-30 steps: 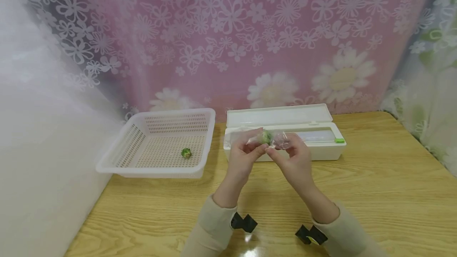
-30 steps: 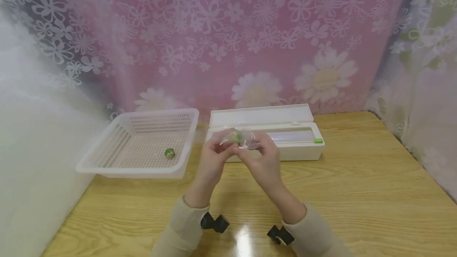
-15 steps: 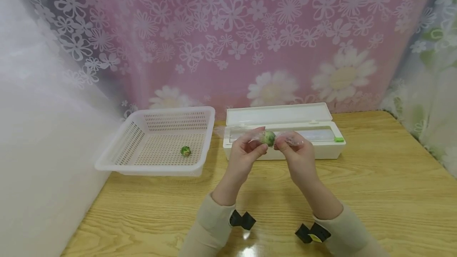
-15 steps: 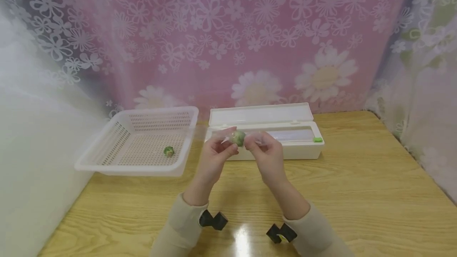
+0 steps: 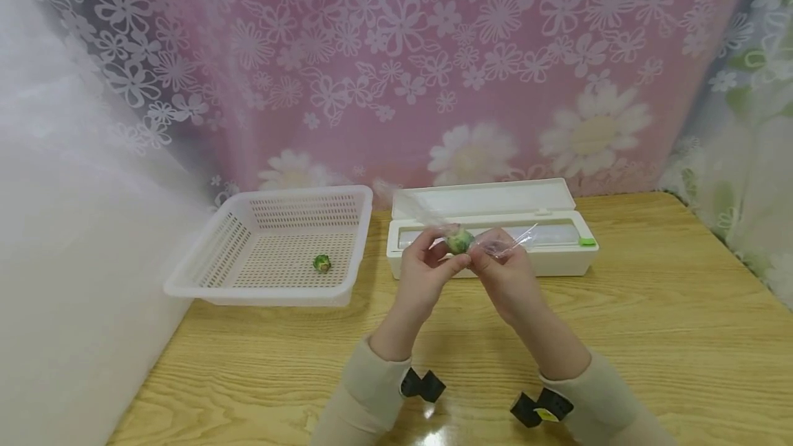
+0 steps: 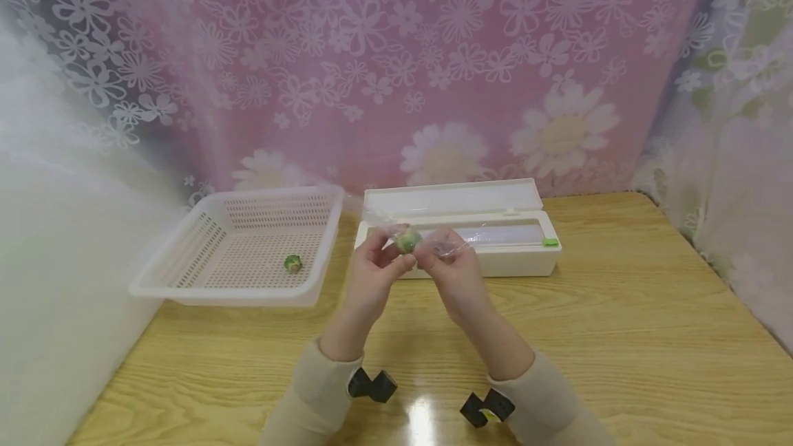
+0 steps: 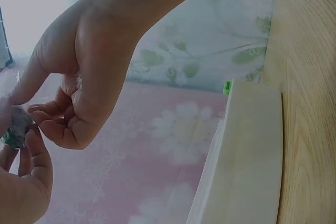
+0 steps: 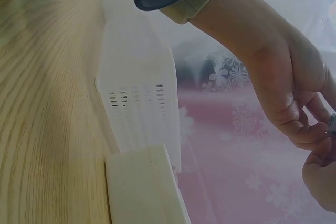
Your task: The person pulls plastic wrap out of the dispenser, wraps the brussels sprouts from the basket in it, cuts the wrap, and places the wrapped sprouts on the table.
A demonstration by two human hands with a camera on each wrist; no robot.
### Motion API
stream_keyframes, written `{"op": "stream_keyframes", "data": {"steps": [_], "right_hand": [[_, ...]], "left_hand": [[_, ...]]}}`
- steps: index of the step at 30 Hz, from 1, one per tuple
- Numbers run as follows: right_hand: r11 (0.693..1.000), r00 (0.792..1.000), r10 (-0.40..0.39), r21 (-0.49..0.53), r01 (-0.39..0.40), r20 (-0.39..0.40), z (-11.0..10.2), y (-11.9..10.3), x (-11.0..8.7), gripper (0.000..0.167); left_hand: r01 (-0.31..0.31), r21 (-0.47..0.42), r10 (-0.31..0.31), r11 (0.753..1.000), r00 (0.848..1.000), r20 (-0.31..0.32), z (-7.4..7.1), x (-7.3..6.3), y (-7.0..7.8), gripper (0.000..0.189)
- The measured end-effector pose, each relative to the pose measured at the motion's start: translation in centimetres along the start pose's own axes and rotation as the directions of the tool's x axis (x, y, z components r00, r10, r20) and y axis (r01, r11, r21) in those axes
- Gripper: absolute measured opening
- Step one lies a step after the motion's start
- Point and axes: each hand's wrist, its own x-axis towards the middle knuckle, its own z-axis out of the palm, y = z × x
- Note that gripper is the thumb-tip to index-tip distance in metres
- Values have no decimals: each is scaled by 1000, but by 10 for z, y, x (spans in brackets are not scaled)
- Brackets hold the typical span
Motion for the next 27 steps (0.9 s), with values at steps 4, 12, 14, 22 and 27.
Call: {"op": "stream_keyframes", "data": {"steps": [4,12,14,22,27], "right_hand": [[992,998,25,-126,-32,-59,2,-3,-1,22],[905,974,-224,-378,195,-35,2,-5,-1,29],[901,964,-262,-366,231,-38,1,-5,0,19],[938,965,-256,-260,231,-64,-1,-3,1,17],[965,972,-230,-137,222,-49,2,-4,-1,7]], "left_hand": [[9,48,-3,999,993,-120,0,2,0,33],[25,115,-7,993,989,-149,-3,4,0,31],[37,98,-22,994,989,-144,-3,3,0,32],[103,-111,-106,989,994,-24,-3,1,1,46],[96,-178,-82,979,993,86,-3,0,2,32]]}}
